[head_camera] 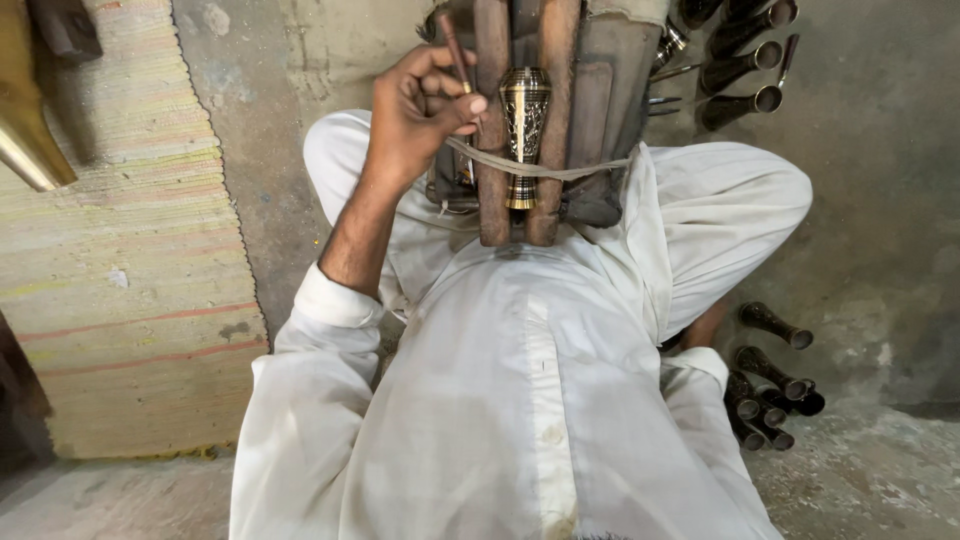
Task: The person sits cross-legged on the floor with a brass vase held upright in a wooden clamping stand between their legs. They hold a small chisel against the vase's decorated surface and strike it with a wooden mallet, repeatedly repositioning the chisel to carve ornamental patterns into the metal.
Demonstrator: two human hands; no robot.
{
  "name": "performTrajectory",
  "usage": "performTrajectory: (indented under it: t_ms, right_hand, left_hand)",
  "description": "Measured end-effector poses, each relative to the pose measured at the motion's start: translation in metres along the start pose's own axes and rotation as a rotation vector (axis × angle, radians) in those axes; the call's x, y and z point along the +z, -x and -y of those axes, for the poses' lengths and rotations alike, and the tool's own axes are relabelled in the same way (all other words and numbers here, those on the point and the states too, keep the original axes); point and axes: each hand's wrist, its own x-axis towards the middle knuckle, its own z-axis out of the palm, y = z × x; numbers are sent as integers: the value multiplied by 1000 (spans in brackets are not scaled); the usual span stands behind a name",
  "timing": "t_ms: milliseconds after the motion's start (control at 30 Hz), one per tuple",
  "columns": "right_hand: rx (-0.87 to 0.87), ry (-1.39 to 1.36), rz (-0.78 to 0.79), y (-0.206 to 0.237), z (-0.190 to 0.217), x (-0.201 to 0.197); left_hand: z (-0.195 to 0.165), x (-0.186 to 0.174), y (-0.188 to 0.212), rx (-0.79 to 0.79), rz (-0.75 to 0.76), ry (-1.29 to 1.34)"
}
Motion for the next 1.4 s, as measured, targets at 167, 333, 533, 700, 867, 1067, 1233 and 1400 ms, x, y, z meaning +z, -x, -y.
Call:
performTrajectory:
  t_ms: [167,333,533,700,867,1067,1233,1400]
  right_hand:
    - [-129,-600,-3,-21,23,-33]
    - [-299,-720,167,-5,99,-56]
    - [-609,-420,505,49,213,13]
    - [-1032,-251,920,93,299,94]
    - [-1399,229,756,110,346,136]
    - [-1405,23,993,106,358,154]
    - [-1371,35,1031,109,361,157]
    - [-1313,74,999,117,365,150]
  left_hand:
    - [-6,14,-14,58,45,-113]
    - [-16,29,-27,219,113,-209]
    - [-25,38,-25,176,21,-103]
    - [-24,30,-4,140,-91,-101]
    - [-21,6,35,106,-175,-169]
    - [-7,-13,55,-7,-248,-58]
    - [1,-14,39,11,-199,-92]
    - [-5,0,12,89,-47,-145]
